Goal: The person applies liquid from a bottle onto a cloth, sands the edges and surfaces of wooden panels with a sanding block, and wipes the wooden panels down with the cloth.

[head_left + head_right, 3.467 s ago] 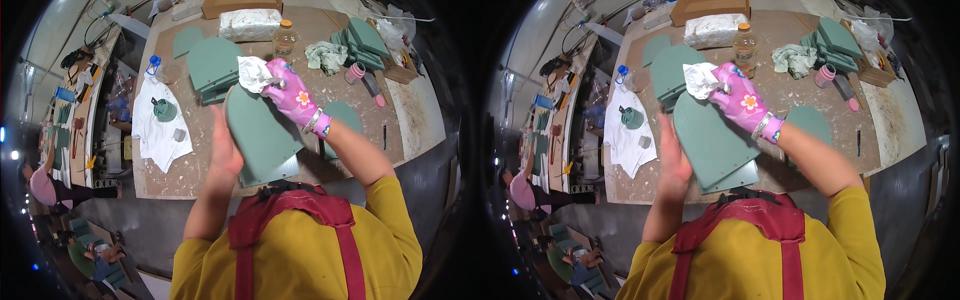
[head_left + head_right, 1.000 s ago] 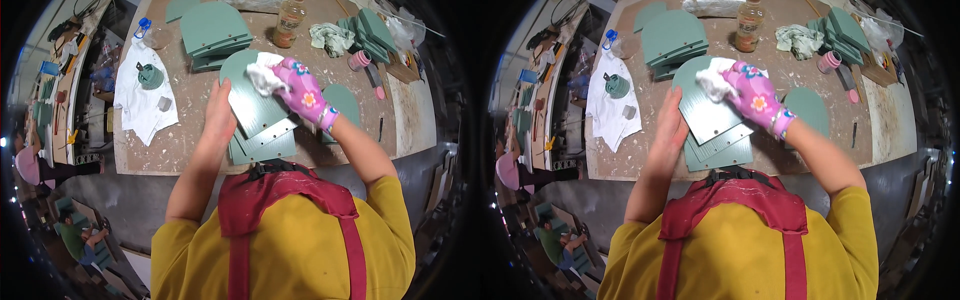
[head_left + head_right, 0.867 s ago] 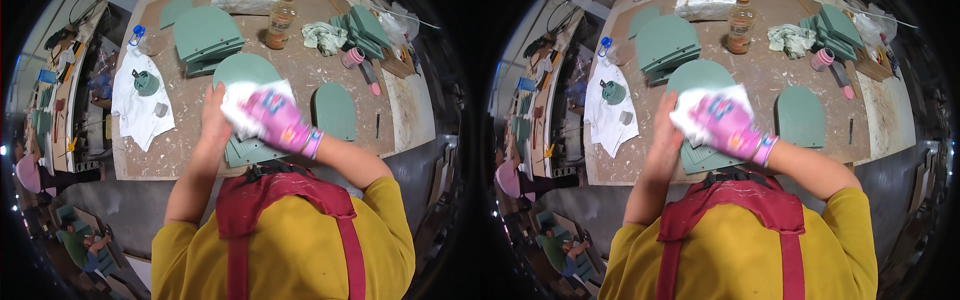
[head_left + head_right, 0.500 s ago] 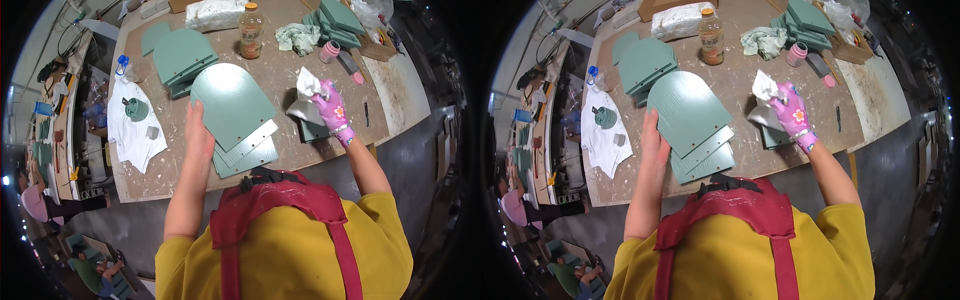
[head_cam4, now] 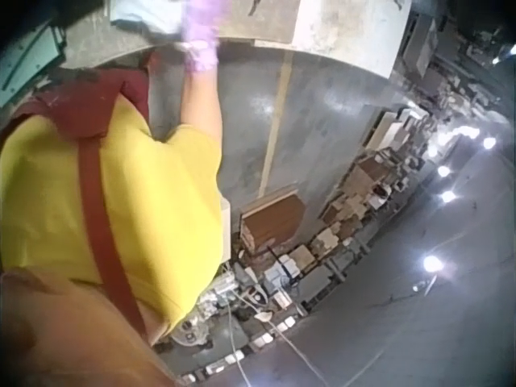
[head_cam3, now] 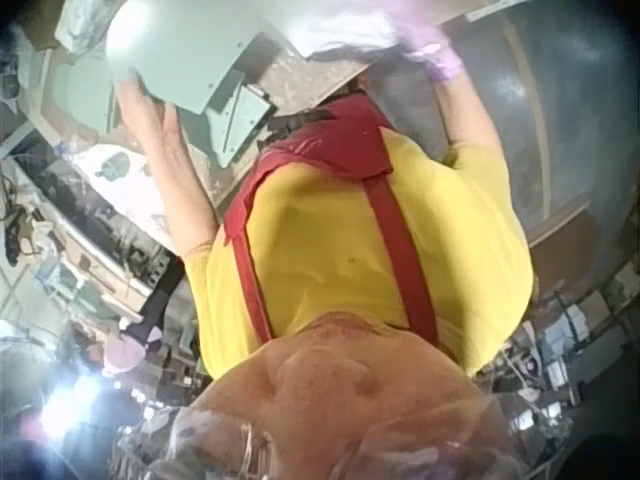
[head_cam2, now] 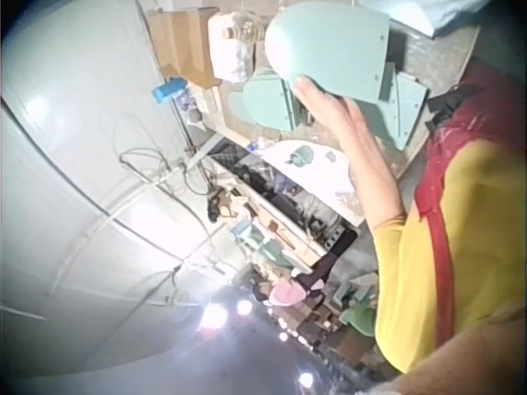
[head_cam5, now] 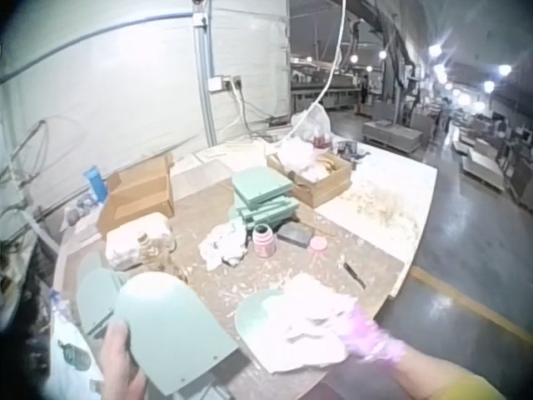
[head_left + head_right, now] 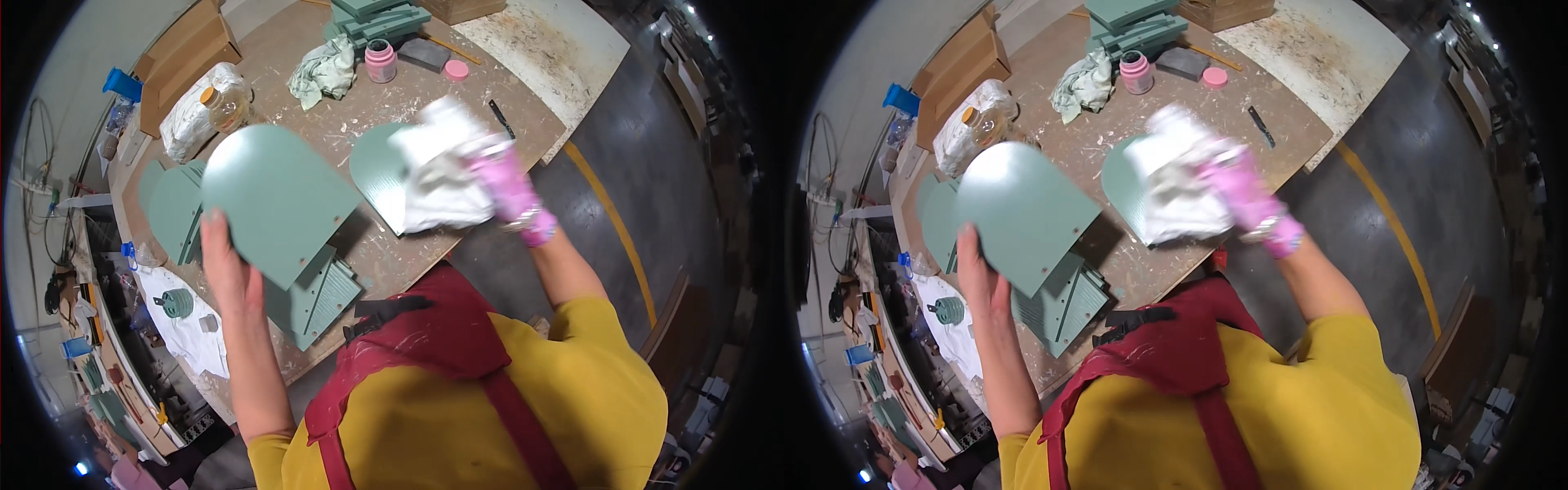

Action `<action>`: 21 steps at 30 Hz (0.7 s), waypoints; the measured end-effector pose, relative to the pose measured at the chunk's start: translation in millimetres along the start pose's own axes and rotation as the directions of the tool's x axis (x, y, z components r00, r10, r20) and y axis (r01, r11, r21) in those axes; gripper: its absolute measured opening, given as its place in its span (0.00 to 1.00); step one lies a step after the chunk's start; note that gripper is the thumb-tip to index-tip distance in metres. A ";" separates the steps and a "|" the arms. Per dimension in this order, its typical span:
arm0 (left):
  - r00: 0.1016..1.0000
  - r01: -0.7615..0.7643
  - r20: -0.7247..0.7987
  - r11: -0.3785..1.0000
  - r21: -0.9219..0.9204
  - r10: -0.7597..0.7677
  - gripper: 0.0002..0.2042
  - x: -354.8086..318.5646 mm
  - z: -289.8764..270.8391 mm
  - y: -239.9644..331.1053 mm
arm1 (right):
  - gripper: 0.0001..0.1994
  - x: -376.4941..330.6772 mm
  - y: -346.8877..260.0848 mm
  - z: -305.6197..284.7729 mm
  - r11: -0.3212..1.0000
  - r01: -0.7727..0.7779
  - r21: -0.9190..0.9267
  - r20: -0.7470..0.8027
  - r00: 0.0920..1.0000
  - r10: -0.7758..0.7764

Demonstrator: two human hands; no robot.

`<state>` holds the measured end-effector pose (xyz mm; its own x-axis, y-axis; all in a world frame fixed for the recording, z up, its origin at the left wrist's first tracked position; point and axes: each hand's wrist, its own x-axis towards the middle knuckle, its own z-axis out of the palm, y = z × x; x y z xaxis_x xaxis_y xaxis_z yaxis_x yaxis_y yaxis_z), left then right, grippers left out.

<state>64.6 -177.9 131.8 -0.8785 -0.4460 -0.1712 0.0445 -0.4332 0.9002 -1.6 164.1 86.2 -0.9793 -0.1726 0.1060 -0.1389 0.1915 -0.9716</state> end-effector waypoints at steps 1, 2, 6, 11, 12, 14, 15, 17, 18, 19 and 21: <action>0.997 0.056 0.043 0.997 0.052 -0.058 0.17 8.4 15.6 -9.6 | 0.10 -4.0 16.3 -27.3 0.925 -0.131 0.356 -0.172 0.964 0.203; 0.991 0.108 0.073 0.988 0.108 -0.117 0.16 17.2 28.7 -21.6 | 0.14 -9.0 -11.5 -35.7 0.858 -0.055 0.511 -0.313 0.917 0.246; 0.946 0.297 0.075 0.936 0.192 -0.315 0.15 38.6 75.6 -82.0 | 0.18 -16.4 38.3 -90.8 0.419 -0.002 0.908 -0.198 0.879 0.434; 0.909 0.389 0.027 0.870 0.302 -0.416 0.17 40.3 92.8 -105.4 | 0.16 -28.0 68.7 -76.1 0.501 -0.049 0.864 -0.250 0.822 0.512; 0.908 0.391 0.020 0.865 0.315 -0.418 0.17 38.9 93.1 -106.5 | 0.16 -26.5 71.0 -76.9 0.475 -0.064 0.877 -0.217 0.831 0.512; 0.915 0.371 -0.054 0.783 0.500 -0.399 0.19 36.6 93.3 -108.1 | 0.16 -20.4 84.9 -77.5 0.454 -0.079 0.887 -0.192 0.833 0.519; 0.915 0.373 -0.060 0.778 0.506 -0.399 0.19 38.0 95.4 -109.2 | 0.17 -16.7 89.6 -78.5 0.446 -0.091 0.890 -0.173 0.839 0.516; 0.923 0.360 -0.083 0.767 0.532 -0.376 0.24 41.4 97.5 -113.3 | 0.17 -9.7 91.7 -77.8 0.443 -0.138 0.886 -0.129 0.843 0.521; 0.927 0.354 -0.095 0.762 0.542 -0.363 0.27 41.9 97.9 -115.7 | 0.17 -5.8 90.9 -76.8 0.449 -0.184 0.875 -0.090 0.848 0.522; 0.927 0.358 -0.105 0.759 0.543 -0.361 0.27 41.0 98.8 -119.1 | 0.16 -1.2 84.8 -74.9 0.443 -0.206 0.872 -0.059 0.856 0.513; 0.933 0.299 -0.010 0.757 0.581 -0.360 0.32 37.3 102.3 -127.7 | 0.16 5.1 88.4 -71.8 0.411 -0.234 0.881 -0.001 0.868 0.497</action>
<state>-22.5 -59.1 51.4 -0.8308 -0.2678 -0.4879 -0.5049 -0.0061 0.8632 -29.5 249.5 16.1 -0.9190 -0.0532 -0.3906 0.3019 -0.7322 -0.6105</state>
